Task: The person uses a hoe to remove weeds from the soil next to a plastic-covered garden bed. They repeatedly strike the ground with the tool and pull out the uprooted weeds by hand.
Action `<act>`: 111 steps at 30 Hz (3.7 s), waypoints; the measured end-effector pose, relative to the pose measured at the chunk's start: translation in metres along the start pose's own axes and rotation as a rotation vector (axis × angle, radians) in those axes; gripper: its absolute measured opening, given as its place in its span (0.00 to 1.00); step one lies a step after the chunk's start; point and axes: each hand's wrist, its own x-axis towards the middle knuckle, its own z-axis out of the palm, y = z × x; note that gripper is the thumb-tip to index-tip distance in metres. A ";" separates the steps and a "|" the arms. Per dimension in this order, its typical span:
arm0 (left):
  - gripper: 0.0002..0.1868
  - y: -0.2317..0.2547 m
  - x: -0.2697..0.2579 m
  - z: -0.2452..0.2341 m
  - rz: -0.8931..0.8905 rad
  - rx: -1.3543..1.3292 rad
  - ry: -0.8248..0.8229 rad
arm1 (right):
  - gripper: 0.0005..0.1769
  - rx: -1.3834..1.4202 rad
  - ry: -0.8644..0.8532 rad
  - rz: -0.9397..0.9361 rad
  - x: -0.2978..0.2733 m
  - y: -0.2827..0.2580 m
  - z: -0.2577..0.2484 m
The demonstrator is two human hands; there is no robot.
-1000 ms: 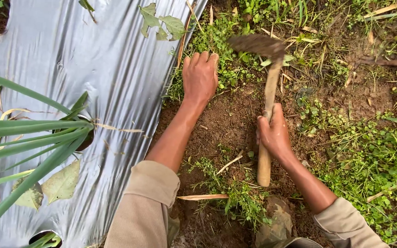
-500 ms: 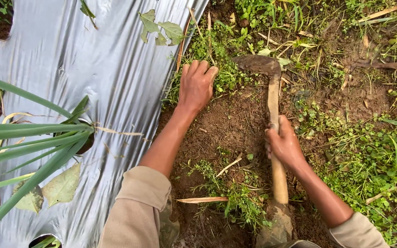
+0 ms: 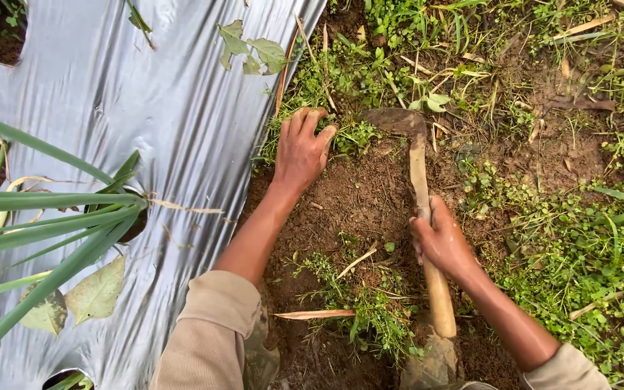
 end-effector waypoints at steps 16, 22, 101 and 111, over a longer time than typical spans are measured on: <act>0.05 0.020 -0.023 0.002 -0.081 -0.019 0.042 | 0.12 -0.072 -0.078 -0.100 -0.007 0.006 0.011; 0.17 0.043 -0.039 0.000 -0.060 -0.034 0.040 | 0.12 -0.232 -0.064 -0.051 -0.023 0.030 0.001; 0.40 0.099 -0.174 0.001 0.061 -0.569 -0.596 | 0.17 -0.819 -0.534 0.365 -0.066 0.016 -0.051; 0.43 0.118 -0.202 -0.010 -0.290 -0.757 -0.941 | 0.10 -0.726 -0.353 0.288 -0.065 0.024 -0.067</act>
